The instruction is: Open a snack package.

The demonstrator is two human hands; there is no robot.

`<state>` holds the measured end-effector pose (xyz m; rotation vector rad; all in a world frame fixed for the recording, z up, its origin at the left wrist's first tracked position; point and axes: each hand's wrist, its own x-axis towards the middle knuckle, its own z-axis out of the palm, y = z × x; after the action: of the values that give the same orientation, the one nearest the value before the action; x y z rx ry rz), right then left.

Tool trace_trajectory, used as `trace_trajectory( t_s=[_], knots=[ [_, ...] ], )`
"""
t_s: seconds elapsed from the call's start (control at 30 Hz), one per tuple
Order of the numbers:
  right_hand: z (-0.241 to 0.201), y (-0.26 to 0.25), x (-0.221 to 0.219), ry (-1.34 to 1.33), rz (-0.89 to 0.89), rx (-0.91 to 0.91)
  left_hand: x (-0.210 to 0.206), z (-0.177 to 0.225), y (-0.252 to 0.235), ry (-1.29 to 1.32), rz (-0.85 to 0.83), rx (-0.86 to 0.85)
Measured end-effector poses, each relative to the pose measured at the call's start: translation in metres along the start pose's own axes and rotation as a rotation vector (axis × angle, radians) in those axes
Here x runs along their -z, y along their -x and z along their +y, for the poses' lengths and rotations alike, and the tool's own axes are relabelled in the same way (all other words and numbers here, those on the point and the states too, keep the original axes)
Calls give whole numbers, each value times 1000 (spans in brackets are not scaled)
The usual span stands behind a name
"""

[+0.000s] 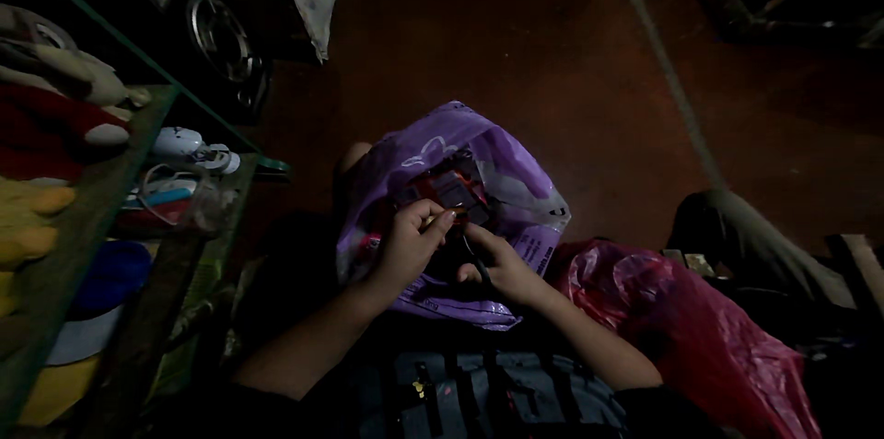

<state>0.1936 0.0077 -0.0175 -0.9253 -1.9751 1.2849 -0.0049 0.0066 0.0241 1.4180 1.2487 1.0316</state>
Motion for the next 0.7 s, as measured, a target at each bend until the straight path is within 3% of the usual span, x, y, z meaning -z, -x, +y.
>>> trace_trajectory(
  t_s=[0.3, 0.7],
  knots=[
    [-2, 0, 0, -28, 42, -4, 1, -4, -1, 2, -10, -69],
    [-5, 1, -1, -122, 96, -13, 4, 1, -1, 5, -25, -29]
  ],
)
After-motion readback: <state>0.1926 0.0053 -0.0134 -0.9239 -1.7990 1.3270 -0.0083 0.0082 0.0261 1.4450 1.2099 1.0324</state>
